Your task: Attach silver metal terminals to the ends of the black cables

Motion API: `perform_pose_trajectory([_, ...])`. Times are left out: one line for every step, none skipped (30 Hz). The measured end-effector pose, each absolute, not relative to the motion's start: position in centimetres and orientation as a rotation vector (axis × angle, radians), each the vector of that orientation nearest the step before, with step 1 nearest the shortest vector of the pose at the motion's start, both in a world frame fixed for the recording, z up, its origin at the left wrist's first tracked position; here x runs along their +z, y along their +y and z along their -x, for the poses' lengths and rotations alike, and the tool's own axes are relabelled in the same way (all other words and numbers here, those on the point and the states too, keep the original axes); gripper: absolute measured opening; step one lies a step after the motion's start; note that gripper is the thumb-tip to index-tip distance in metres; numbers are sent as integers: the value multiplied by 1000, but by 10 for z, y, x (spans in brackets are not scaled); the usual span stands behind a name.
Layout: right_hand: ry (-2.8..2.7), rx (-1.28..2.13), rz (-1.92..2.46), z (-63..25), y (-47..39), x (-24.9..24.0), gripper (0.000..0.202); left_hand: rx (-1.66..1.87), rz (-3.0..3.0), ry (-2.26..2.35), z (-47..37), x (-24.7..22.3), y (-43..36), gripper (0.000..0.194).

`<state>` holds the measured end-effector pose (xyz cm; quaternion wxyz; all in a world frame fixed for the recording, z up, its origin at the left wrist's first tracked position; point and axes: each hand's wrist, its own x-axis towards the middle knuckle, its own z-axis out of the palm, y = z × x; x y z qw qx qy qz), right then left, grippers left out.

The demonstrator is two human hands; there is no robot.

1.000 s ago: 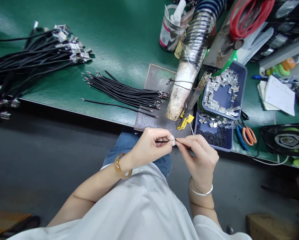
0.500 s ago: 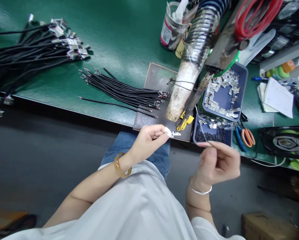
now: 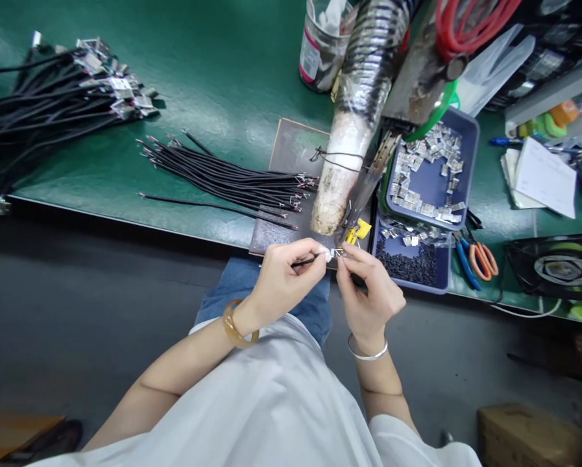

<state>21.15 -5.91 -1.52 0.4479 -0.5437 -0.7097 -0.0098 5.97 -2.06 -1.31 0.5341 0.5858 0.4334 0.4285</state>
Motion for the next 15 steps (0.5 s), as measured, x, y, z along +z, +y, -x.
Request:
perform_pose_trajectory([-1766, -53, 1344, -211, -59, -16, 21, 1034, -1433, 1052, -61, -13, -20, 16])
perform_pose_trajectory([-1768, -69, 1344, -210, -58, -17, 21, 1051, -1471, 1073, -62, -14, -20, 15])
perform_pose_trajectory([-1763, -75, 1346, -209, -57, -18, 21, 1069, -1506, 1092, -63, -14, -20, 15])
perform_pose_trajectory([-1750, -69, 1348, -209, -57, -18, 21, 1086, -1536, 1109, -63, -14, -20, 15])
perform_pose_trajectory([-1731, -52, 1353, -209, -56, -19, 20, 1102, -1557, 1123, -64, -13, -19, 15])
perform_pose_trajectory([-1710, -27, 1359, -209, -55, -19, 19, 1116, -1570, 1131, -64, -13, -19, 15])
perform_pose_trajectory([-1690, 0, 1363, -209, -55, -18, 18, 1129, -1577, 1134, -65, -13, -19, 14])
perform_pose_trajectory([-1675, 25, 1360, -209, -54, -18, 17, 1141, -1582, 1133, -65, -13, -19, 14])
perform_pose_trajectory([-1666, 43, 1356, -209, -53, -17, 17, 1155, -1588, 1130, -66, -12, -19, 13])
perform_pose_trajectory([-1661, 47, 1349, -209, -52, -16, 17, 1171, -1596, 1126, -66, -12, -19, 13])
perform_pose_trajectory([-1660, 42, 1344, -209, -52, -15, 17, 1190, -1607, 1124, -66, -12, -19, 13])
perform_pose_trajectory([-1662, 34, 1341, -209, -51, -14, 17, 1209, -1620, 1125, -67, -11, -19, 13])
perform_pose_trajectory([-1666, 26, 1343, -208, -51, -13, 17, 1228, -1632, 1130, -67, -11, -18, 13])
perform_pose_trajectory([-1670, 19, 1346, -208, -51, -12, 18, 1244, -1643, 1135, -68, -10, -18, 13])
perform_pose_trajectory([-1674, 14, 1351, -208, -50, -11, 18, 1258, -1652, 1140, -68, -10, -18, 13])
